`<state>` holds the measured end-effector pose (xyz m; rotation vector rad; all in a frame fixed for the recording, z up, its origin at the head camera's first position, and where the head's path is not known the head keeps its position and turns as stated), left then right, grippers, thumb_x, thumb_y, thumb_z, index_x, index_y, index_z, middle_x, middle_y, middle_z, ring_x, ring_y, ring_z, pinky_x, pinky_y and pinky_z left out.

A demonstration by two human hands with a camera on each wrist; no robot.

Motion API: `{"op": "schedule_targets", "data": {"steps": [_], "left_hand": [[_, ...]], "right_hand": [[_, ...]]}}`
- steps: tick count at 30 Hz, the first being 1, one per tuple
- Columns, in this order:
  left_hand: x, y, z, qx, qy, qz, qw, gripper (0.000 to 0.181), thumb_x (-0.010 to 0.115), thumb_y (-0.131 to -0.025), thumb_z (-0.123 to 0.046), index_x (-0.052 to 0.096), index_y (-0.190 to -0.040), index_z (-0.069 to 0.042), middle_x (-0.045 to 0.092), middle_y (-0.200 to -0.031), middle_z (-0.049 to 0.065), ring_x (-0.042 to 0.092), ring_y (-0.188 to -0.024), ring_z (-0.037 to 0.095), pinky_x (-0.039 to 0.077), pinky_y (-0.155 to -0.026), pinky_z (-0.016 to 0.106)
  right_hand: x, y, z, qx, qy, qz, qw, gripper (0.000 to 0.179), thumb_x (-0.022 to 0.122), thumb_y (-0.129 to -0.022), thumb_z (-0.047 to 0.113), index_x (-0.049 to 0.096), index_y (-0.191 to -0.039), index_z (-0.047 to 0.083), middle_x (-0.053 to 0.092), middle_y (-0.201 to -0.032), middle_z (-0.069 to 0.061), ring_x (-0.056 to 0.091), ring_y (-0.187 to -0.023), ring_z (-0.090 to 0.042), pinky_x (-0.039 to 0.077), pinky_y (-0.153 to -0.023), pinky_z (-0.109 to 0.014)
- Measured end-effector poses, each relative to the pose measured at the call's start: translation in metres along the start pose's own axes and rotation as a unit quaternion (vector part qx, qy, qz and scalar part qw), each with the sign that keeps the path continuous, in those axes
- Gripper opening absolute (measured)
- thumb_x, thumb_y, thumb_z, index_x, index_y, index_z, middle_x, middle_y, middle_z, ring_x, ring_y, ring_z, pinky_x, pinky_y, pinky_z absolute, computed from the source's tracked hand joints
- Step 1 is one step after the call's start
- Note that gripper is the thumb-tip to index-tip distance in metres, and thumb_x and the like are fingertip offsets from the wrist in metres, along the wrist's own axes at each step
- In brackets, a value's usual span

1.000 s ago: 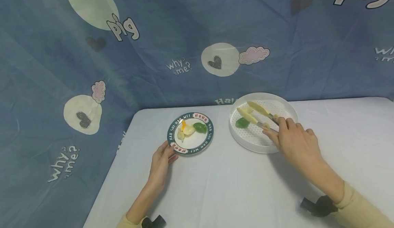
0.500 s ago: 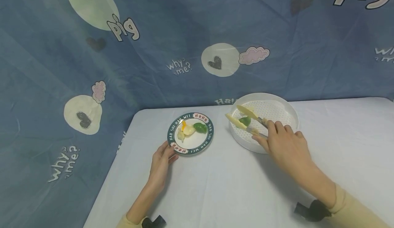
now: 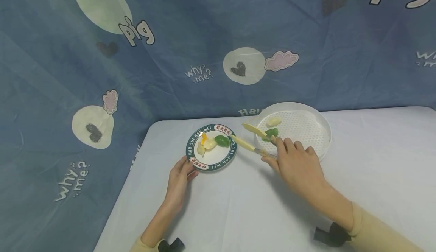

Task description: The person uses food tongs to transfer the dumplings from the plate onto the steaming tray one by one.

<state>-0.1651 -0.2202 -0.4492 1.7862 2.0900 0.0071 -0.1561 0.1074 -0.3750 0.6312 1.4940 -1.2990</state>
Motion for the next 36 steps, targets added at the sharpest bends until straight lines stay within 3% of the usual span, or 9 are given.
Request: {"op": "schedule_targets", "data": {"steps": [6, 14, 20, 28, 36], "left_hand": [[0.0, 0.0, 0.0, 0.001, -0.001, 0.0, 1.0, 0.069, 0.045, -0.114, -0.03, 0.021, -0.169, 0.005, 0.044, -0.164, 0.023, 0.056, -0.145, 0.036, 0.055, -0.124, 0.04], [0.0, 0.0, -0.001, 0.001, 0.002, -0.001, 1.0, 0.069, 0.045, -0.113, -0.029, 0.021, -0.168, 0.005, 0.043, -0.166, 0.024, 0.056, -0.145, 0.035, 0.055, -0.124, 0.041], [0.0, -0.002, 0.001, -0.003, 0.0, -0.001, 1.0, 0.07, 0.045, -0.113, -0.03, 0.021, -0.168, 0.005, 0.046, -0.164, 0.023, 0.057, -0.144, 0.034, 0.056, -0.123, 0.038], [0.001, -0.001, 0.001, 0.002, 0.0, 0.005, 1.0, 0.071, 0.046, -0.112, -0.031, 0.02, -0.169, 0.004, 0.046, -0.164, 0.023, 0.057, -0.145, 0.034, 0.055, -0.124, 0.04], [-0.001, 0.0, 0.001, -0.002, 0.001, 0.003, 1.0, 0.071, 0.046, -0.112, -0.03, 0.02, -0.169, 0.004, 0.044, -0.166, 0.024, 0.057, -0.146, 0.035, 0.055, -0.124, 0.039]], "right_hand": [[0.005, -0.004, 0.015, -0.017, 0.011, -0.012, 0.9997, 0.059, 0.07, -0.1, 0.055, 0.063, -0.122, 0.001, 0.057, -0.084, -0.009, 0.054, -0.069, -0.028, 0.038, -0.048, -0.036], [0.017, -0.01, 0.03, -0.02, 0.01, 0.015, 0.9996, 0.054, 0.071, -0.1, 0.055, 0.059, -0.111, 0.004, 0.054, -0.082, -0.008, 0.05, -0.067, -0.026, 0.038, -0.048, -0.035], [0.026, -0.015, 0.039, -0.027, 0.015, 0.012, 0.9995, 0.055, 0.072, -0.099, 0.056, 0.058, -0.105, 0.003, 0.053, -0.08, -0.008, 0.049, -0.065, -0.025, 0.039, -0.047, -0.035], [0.035, -0.021, 0.043, -0.022, 0.017, 0.029, 0.9992, 0.056, 0.069, -0.1, 0.057, 0.059, -0.106, 0.002, 0.056, -0.082, -0.01, 0.054, -0.072, -0.029, 0.044, -0.049, -0.038], [0.037, -0.028, 0.051, -0.033, 0.035, 0.01, 0.9988, 0.057, 0.07, -0.099, 0.057, 0.062, -0.103, 0.0, 0.059, -0.081, -0.01, 0.06, -0.074, -0.029, 0.048, -0.055, -0.039]]}}
Point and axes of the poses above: each hand's wrist, its own y-axis away from the middle knuckle, its own x-axis out of the palm, z = x × y, the point moved 6 cm from there along -y, towards the middle knuckle
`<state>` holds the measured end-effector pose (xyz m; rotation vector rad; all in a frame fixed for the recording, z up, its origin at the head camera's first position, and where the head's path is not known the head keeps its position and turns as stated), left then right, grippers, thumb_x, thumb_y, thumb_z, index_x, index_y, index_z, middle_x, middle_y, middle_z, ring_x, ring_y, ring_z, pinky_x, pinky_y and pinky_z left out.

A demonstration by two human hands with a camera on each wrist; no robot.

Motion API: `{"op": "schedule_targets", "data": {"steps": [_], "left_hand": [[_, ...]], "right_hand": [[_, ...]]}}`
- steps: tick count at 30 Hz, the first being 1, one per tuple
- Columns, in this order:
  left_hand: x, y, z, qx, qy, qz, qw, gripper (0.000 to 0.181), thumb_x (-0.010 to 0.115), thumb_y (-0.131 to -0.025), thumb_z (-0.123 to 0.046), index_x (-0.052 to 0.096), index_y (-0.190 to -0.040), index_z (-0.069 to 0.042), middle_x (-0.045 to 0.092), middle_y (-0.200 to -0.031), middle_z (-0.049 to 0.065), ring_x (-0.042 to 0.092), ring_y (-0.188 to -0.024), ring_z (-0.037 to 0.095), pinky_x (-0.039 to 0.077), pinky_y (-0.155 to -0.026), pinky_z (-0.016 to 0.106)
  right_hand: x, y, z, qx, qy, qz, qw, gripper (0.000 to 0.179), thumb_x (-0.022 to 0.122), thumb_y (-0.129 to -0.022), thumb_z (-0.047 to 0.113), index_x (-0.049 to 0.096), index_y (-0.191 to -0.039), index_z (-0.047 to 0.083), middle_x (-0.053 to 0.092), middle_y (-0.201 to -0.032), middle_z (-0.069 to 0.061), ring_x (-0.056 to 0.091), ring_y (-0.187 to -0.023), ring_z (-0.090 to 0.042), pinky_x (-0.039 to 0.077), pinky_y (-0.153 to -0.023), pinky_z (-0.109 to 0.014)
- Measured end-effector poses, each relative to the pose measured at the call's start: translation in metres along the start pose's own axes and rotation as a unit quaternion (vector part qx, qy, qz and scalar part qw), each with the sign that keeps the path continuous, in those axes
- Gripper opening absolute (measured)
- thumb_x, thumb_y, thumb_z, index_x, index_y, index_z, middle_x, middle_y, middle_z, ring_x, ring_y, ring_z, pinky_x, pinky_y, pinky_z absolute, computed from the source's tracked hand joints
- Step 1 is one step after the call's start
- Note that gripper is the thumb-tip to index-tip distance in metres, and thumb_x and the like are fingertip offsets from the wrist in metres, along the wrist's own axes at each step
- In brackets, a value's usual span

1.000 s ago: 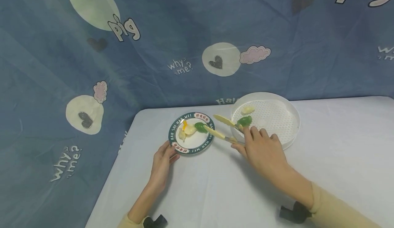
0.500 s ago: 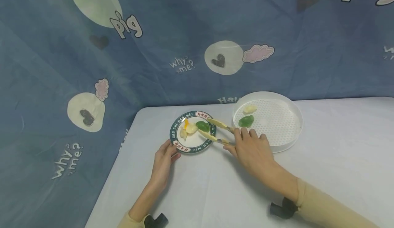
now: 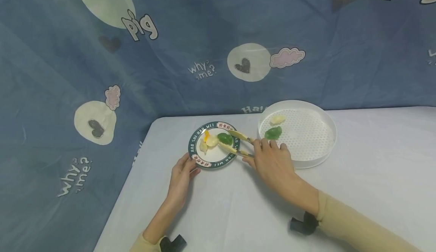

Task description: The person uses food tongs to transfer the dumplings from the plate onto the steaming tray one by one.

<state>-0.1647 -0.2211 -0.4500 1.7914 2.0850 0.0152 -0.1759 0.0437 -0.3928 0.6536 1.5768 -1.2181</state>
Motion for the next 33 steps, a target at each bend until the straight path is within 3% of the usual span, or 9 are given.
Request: {"op": "schedule_targets", "data": {"steps": [7, 17, 26, 33], "left_hand": [[0.0001, 0.0005, 0.0002, -0.001, 0.002, 0.0, 1.0, 0.07, 0.046, -0.112, -0.029, 0.021, -0.169, 0.004, 0.044, -0.166, 0.023, 0.056, -0.146, 0.035, 0.055, -0.124, 0.039], [-0.0002, 0.0003, 0.0002, -0.001, 0.001, -0.003, 1.0, 0.07, 0.046, -0.112, -0.028, 0.021, -0.169, 0.004, 0.043, -0.167, 0.024, 0.056, -0.146, 0.035, 0.055, -0.123, 0.039], [-0.0005, -0.0007, 0.0003, -0.002, 0.003, -0.002, 1.0, 0.07, 0.046, -0.112, -0.028, 0.02, -0.169, 0.004, 0.042, -0.167, 0.024, 0.056, -0.146, 0.035, 0.056, -0.123, 0.038], [-0.0005, -0.0008, 0.0008, -0.006, 0.007, -0.003, 1.0, 0.07, 0.046, -0.112, -0.027, 0.02, -0.169, 0.004, 0.04, -0.169, 0.024, 0.056, -0.146, 0.035, 0.056, -0.122, 0.037]], "right_hand": [[0.0052, -0.0035, 0.004, 0.002, 0.005, 0.016, 0.9999, 0.06, 0.066, -0.101, 0.06, 0.065, -0.111, 0.0, 0.072, -0.097, -0.013, 0.064, -0.086, -0.032, 0.051, -0.068, -0.042], [0.0069, -0.004, 0.0065, -0.001, 0.016, -0.006, 0.9999, 0.054, 0.07, -0.1, 0.056, 0.062, -0.1, 0.002, 0.059, -0.077, -0.008, 0.055, -0.071, -0.025, 0.047, -0.058, -0.039], [0.0082, -0.0031, 0.0079, -0.003, 0.019, -0.023, 0.9995, 0.054, 0.071, -0.099, 0.055, 0.061, -0.105, 0.002, 0.056, -0.076, -0.008, 0.053, -0.069, -0.026, 0.046, -0.057, -0.037], [0.0096, -0.0015, 0.0059, 0.0, 0.005, -0.007, 1.0, 0.051, 0.069, -0.101, 0.054, 0.061, -0.106, 0.004, 0.059, -0.079, -0.007, 0.058, -0.073, -0.026, 0.05, -0.057, -0.041]]}}
Point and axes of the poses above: each hand's wrist, its own y-axis away from the middle knuckle, its own x-axis out of the palm, z = x × y, the point moved 6 cm from there along -y, towards the middle knuckle
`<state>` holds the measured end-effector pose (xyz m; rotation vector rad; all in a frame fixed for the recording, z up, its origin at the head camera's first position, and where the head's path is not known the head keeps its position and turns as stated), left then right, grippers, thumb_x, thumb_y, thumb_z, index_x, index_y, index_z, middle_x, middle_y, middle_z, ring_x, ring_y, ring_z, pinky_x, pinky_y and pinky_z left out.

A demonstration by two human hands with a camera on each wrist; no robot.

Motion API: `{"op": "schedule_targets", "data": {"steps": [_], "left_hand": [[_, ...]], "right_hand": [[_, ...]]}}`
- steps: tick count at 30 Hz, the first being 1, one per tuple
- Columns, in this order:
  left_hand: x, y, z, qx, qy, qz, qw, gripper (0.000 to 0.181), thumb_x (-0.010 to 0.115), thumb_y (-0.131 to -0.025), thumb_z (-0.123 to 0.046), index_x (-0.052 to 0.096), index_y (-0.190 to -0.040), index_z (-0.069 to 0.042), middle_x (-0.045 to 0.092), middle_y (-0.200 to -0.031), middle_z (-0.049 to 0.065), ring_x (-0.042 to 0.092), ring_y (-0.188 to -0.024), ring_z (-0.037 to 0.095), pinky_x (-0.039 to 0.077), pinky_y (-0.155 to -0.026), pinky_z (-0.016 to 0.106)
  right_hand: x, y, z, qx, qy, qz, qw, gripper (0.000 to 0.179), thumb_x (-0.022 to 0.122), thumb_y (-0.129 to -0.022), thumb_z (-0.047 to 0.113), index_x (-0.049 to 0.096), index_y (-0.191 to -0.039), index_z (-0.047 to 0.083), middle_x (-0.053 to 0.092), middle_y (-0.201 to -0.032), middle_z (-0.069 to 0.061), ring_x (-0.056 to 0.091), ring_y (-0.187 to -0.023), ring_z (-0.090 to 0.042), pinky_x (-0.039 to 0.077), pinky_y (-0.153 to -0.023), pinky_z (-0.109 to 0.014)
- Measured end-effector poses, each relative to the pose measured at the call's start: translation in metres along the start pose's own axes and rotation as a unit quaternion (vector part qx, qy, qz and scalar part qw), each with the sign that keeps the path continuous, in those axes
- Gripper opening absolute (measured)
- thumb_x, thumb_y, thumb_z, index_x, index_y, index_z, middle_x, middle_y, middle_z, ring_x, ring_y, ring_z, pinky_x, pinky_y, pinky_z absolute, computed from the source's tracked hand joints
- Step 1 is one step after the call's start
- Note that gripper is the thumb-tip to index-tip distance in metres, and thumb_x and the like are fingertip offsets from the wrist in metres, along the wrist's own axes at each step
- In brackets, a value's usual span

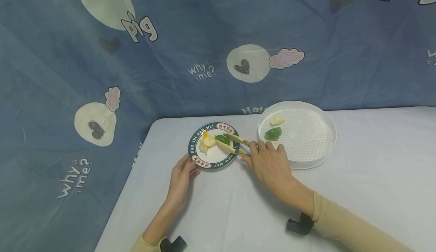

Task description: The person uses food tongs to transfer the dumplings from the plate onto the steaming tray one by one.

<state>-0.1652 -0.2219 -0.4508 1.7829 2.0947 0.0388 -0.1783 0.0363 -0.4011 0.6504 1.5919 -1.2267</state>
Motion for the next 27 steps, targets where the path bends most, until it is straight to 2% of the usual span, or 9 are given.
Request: {"op": "schedule_targets", "data": {"steps": [6, 10, 19, 27], "left_hand": [[0.0, 0.0, -0.002, 0.004, -0.005, 0.0, 1.0, 0.07, 0.047, -0.112, -0.028, 0.021, -0.169, 0.003, 0.042, -0.167, 0.024, 0.056, -0.145, 0.035, 0.056, -0.123, 0.039], [0.001, 0.0, -0.003, 0.005, -0.006, -0.001, 1.0, 0.069, 0.047, -0.112, -0.028, 0.022, -0.169, 0.003, 0.044, -0.166, 0.023, 0.057, -0.145, 0.035, 0.056, -0.123, 0.039], [0.001, 0.001, -0.002, 0.006, -0.007, -0.001, 1.0, 0.071, 0.047, -0.112, -0.03, 0.021, -0.169, 0.004, 0.042, -0.168, 0.024, 0.056, -0.146, 0.035, 0.055, -0.123, 0.039], [0.0, 0.002, -0.002, 0.009, -0.009, -0.001, 0.9999, 0.07, 0.047, -0.113, -0.031, 0.022, -0.169, 0.004, 0.044, -0.167, 0.024, 0.057, -0.145, 0.035, 0.057, -0.122, 0.037]], "right_hand": [[-0.003, 0.002, -0.004, 0.004, -0.014, 0.009, 0.9999, 0.05, 0.07, -0.101, 0.053, 0.063, -0.113, 0.005, 0.068, -0.089, -0.009, 0.064, -0.081, -0.028, 0.053, -0.058, -0.043], [-0.006, 0.003, -0.007, 0.003, -0.012, 0.014, 0.9998, 0.052, 0.069, -0.101, 0.054, 0.064, -0.118, 0.005, 0.069, -0.089, -0.009, 0.065, -0.081, -0.028, 0.052, -0.056, -0.042], [-0.021, 0.007, -0.017, 0.018, -0.015, 0.017, 0.9996, 0.049, 0.07, -0.102, 0.053, 0.058, -0.104, 0.005, 0.056, -0.079, -0.008, 0.059, -0.069, -0.028, 0.044, -0.054, -0.038], [-0.035, 0.013, -0.036, 0.039, -0.018, 0.034, 0.9985, 0.05, 0.067, -0.104, 0.053, 0.06, -0.114, 0.005, 0.059, -0.083, -0.008, 0.056, -0.069, -0.028, 0.044, -0.056, -0.039]]}}
Point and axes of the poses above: each hand's wrist, its own y-axis away from the middle knuckle, its own x-axis out of the palm, z = x × y, the point moved 6 cm from there along -y, towards the middle knuckle
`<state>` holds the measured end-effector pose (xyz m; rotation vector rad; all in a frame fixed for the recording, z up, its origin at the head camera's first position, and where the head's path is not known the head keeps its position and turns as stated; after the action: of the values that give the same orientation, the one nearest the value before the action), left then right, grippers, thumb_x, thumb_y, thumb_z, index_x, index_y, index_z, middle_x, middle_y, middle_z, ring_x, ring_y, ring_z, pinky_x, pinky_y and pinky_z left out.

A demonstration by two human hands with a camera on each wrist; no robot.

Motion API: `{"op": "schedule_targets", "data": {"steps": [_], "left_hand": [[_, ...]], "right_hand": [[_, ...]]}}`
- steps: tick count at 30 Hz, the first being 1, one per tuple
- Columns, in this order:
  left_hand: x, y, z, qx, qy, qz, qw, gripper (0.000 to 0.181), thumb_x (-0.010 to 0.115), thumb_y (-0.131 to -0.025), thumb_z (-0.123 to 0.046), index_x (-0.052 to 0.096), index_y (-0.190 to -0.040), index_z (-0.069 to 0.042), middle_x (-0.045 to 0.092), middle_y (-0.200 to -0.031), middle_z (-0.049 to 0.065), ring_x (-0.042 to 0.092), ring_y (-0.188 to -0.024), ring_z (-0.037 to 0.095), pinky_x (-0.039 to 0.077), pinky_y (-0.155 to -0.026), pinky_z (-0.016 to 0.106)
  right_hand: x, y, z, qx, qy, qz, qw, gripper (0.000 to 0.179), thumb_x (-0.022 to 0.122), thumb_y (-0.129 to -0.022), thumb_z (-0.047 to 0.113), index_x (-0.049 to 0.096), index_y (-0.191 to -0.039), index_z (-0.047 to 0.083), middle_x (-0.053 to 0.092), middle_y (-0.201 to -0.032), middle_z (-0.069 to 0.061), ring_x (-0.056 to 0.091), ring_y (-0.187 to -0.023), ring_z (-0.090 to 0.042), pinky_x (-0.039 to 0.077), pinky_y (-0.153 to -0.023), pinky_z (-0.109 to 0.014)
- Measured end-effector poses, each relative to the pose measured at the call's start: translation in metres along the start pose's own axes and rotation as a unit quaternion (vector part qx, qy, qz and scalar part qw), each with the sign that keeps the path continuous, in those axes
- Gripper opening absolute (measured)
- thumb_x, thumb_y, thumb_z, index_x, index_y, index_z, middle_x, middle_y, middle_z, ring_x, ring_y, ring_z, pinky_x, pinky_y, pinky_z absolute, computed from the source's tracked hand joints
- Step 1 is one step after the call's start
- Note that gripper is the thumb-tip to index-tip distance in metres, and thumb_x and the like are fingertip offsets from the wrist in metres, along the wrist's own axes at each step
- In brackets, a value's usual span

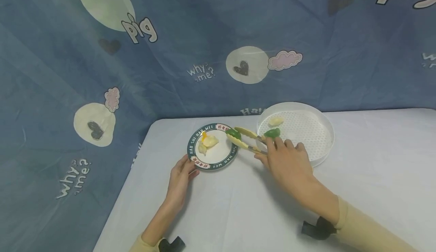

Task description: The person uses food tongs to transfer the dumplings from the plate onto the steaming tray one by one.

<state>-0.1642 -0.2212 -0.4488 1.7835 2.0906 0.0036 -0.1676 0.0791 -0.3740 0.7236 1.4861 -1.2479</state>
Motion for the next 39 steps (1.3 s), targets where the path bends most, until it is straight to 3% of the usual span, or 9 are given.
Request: {"op": "schedule_targets", "data": {"steps": [10, 15, 20, 24, 39], "left_hand": [[0.0, 0.0, 0.001, -0.001, 0.001, 0.001, 1.0, 0.07, 0.045, -0.113, -0.03, 0.021, -0.169, 0.004, 0.042, -0.167, 0.023, 0.056, -0.146, 0.035, 0.056, -0.123, 0.038], [0.0, -0.001, 0.001, -0.001, -0.001, 0.0, 1.0, 0.07, 0.045, -0.113, -0.031, 0.021, -0.169, 0.004, 0.044, -0.166, 0.023, 0.057, -0.145, 0.035, 0.056, -0.123, 0.039], [0.0, -0.002, 0.002, -0.004, -0.007, -0.003, 1.0, 0.07, 0.046, -0.113, -0.031, 0.022, -0.169, 0.003, 0.047, -0.164, 0.022, 0.058, -0.143, 0.033, 0.057, -0.122, 0.037], [0.0, -0.003, 0.002, -0.002, -0.01, -0.004, 0.9999, 0.07, 0.047, -0.113, -0.032, 0.023, -0.169, 0.002, 0.048, -0.163, 0.021, 0.059, -0.142, 0.033, 0.057, -0.122, 0.038], [0.001, -0.001, 0.003, 0.008, 0.004, 0.004, 0.9999, 0.069, 0.053, -0.111, -0.031, 0.029, -0.167, 0.001, 0.049, -0.162, 0.018, 0.059, -0.141, 0.03, 0.061, -0.114, 0.025]], "right_hand": [[-0.013, 0.009, -0.023, 0.011, 0.003, -0.016, 0.9998, 0.051, 0.063, -0.105, 0.053, 0.059, -0.108, 0.002, 0.048, -0.074, -0.006, 0.051, -0.062, -0.028, 0.038, -0.052, -0.038], [-0.017, 0.014, -0.04, 0.025, -0.004, -0.008, 0.9997, 0.051, 0.062, -0.106, 0.052, 0.059, -0.108, 0.001, 0.05, -0.075, -0.007, 0.051, -0.062, -0.029, 0.038, -0.051, -0.038], [-0.021, 0.017, -0.061, 0.052, -0.017, 0.015, 0.9984, 0.054, 0.06, -0.108, 0.052, 0.06, -0.117, -0.001, 0.056, -0.081, -0.011, 0.056, -0.067, -0.033, 0.038, -0.052, -0.041], [-0.024, 0.021, -0.074, 0.058, -0.019, 0.003, 0.9982, 0.055, 0.061, -0.107, 0.05, 0.061, -0.12, -0.003, 0.059, -0.083, -0.014, 0.058, -0.067, -0.035, 0.035, -0.049, -0.039], [-0.015, 0.041, -0.11, 0.094, -0.019, 0.028, 0.995, 0.052, 0.06, -0.109, 0.049, 0.054, -0.103, -0.002, 0.055, -0.077, -0.014, 0.054, -0.064, -0.035, 0.033, -0.048, -0.04]]}}
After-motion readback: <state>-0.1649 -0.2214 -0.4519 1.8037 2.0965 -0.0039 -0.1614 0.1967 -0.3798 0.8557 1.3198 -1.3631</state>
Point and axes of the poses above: each hand's wrist, its own y-axis away from the middle knuckle, its own x-axis out of the palm, z = x × y, the point moved 6 cm from there along -y, towards the middle knuckle
